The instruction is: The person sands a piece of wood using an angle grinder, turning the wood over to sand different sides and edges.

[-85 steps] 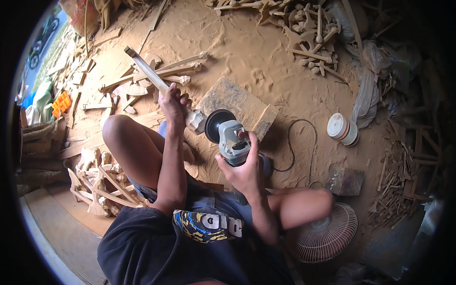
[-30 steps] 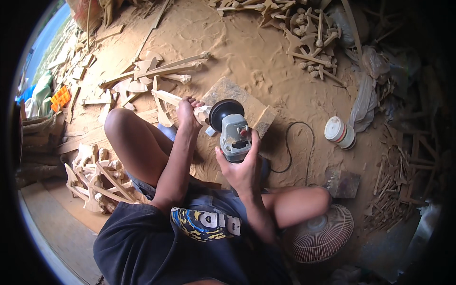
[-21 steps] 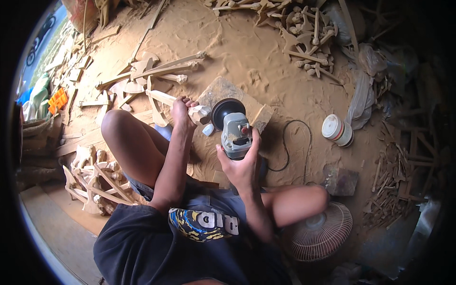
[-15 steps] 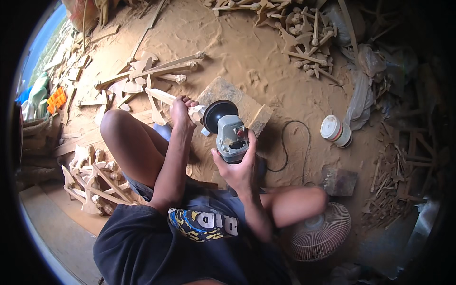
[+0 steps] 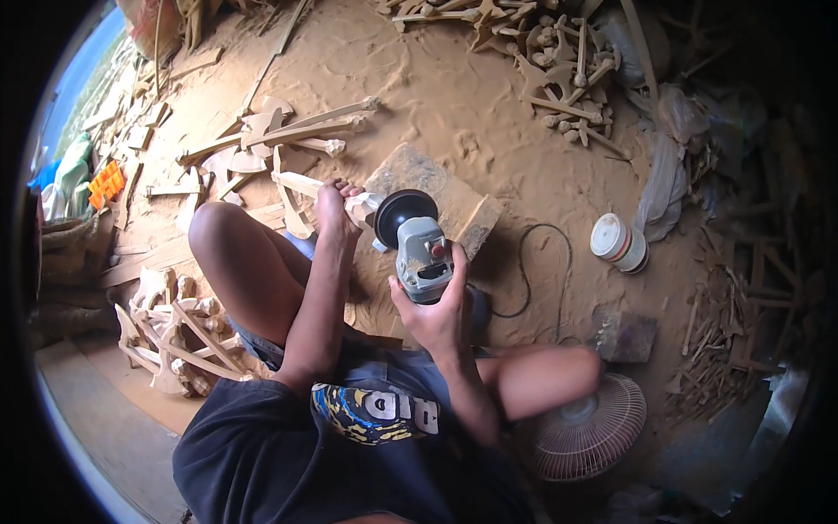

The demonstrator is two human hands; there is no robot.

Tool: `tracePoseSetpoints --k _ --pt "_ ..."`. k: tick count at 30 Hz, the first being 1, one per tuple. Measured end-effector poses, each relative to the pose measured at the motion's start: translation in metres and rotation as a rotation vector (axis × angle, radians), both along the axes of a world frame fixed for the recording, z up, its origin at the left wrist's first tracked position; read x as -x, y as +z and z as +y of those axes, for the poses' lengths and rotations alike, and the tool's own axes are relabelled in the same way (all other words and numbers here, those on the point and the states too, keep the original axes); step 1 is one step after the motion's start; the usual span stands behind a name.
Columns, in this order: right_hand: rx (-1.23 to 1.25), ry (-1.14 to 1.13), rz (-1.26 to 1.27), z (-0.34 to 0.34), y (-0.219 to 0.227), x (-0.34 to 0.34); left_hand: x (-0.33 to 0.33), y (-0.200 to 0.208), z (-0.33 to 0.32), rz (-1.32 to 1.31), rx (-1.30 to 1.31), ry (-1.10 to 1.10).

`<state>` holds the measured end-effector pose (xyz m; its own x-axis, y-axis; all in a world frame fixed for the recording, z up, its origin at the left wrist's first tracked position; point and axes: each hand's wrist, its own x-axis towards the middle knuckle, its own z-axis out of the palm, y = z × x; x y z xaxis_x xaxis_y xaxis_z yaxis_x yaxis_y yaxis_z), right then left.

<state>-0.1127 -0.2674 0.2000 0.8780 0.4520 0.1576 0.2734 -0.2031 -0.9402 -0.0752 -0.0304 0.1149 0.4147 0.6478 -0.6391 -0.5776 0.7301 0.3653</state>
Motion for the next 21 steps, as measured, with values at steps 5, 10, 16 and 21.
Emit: tracePoseSetpoints --k 5,10,16,21 --pt "0.061 -0.144 -0.054 -0.009 0.002 -0.014 0.003 -0.001 0.001 0.104 -0.126 -0.029" --pt "-0.047 -0.239 -0.082 -0.023 0.009 -0.034 0.021 -0.015 0.014 1.096 -1.142 -0.362" --pt "-0.061 -0.322 -0.167 -0.038 0.007 -0.049 0.015 0.049 0.007 0.139 -0.511 -0.733" --pt "-0.114 -0.255 -0.082 -0.026 0.014 -0.037 0.012 -0.023 0.051 -0.766 0.230 -0.678"
